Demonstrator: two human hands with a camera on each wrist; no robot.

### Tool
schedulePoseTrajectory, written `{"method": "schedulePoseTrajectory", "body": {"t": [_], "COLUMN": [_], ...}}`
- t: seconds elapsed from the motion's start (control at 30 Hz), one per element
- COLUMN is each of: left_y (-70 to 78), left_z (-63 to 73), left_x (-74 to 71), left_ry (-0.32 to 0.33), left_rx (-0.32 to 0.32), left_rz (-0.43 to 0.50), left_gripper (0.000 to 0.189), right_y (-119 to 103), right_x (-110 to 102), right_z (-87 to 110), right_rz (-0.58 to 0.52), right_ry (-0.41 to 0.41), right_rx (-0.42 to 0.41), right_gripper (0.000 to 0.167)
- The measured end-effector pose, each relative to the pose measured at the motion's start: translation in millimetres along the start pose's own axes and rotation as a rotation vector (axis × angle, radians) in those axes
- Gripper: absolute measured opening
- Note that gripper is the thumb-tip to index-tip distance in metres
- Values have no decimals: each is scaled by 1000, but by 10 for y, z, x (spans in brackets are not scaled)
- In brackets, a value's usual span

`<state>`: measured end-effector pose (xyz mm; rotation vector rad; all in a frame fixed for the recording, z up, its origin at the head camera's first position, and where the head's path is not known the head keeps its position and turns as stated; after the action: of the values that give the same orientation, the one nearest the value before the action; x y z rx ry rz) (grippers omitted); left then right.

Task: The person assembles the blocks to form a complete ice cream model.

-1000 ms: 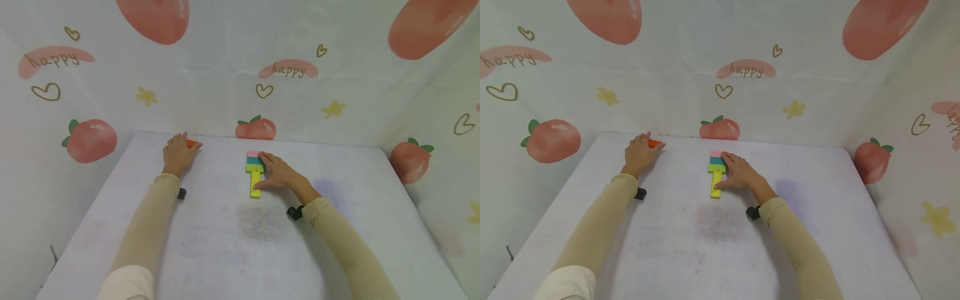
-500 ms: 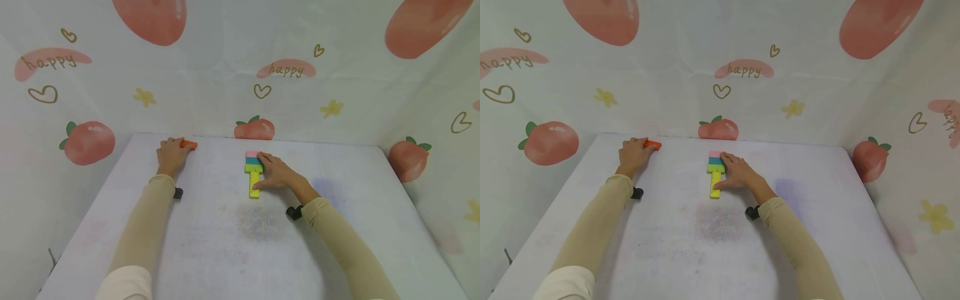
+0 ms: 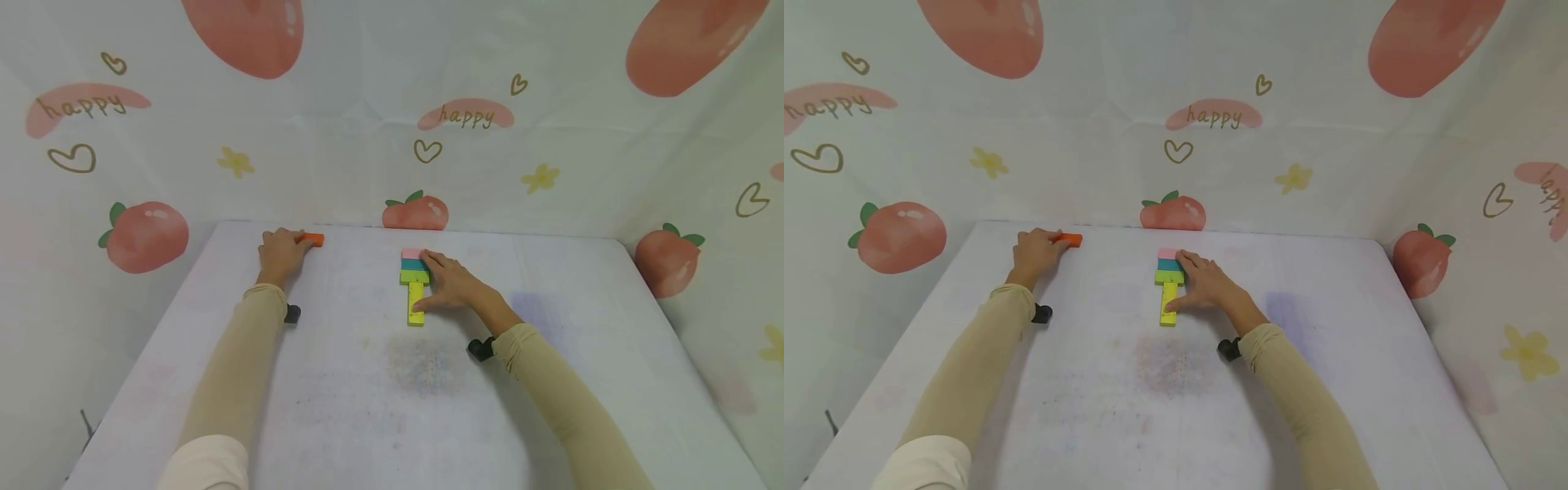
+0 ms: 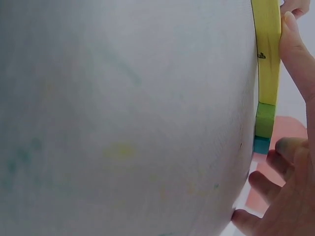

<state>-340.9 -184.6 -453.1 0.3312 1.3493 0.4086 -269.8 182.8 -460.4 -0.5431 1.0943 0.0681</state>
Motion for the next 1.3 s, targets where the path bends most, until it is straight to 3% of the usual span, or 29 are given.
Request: {"method": "schedulePoseTrajectory", "body": {"t": [0.3,0.6,1.3], "left_y": [91,142,419], "left_z": [-10,8,53], "left_x": [-29,17,181], "left_ry": [2,-23,-10], "left_rx": [-39,-38,-26], "left_rz": [47,97,93], "left_gripper": [37,38,35], "right_y": [3,4,-3], "right_x": [0,2,-15], "right_z": [1,13,-2], "right_rz": [6,4,21], "right_ry": [0,2,-10], "right_rx": [2,-6,7], "right_gripper": [126,126,123]}}
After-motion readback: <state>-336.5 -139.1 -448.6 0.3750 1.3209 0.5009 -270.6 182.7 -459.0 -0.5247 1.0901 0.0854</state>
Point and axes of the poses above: each hand's wrist, its own z-axis away from the middle knuckle, its own x-axis out of the palm, y = z × x, the point moved 1 cm from there along -z, towards the middle knuckle, and after that the axes turned 9 degrees about -y, right-handed, at the moved point
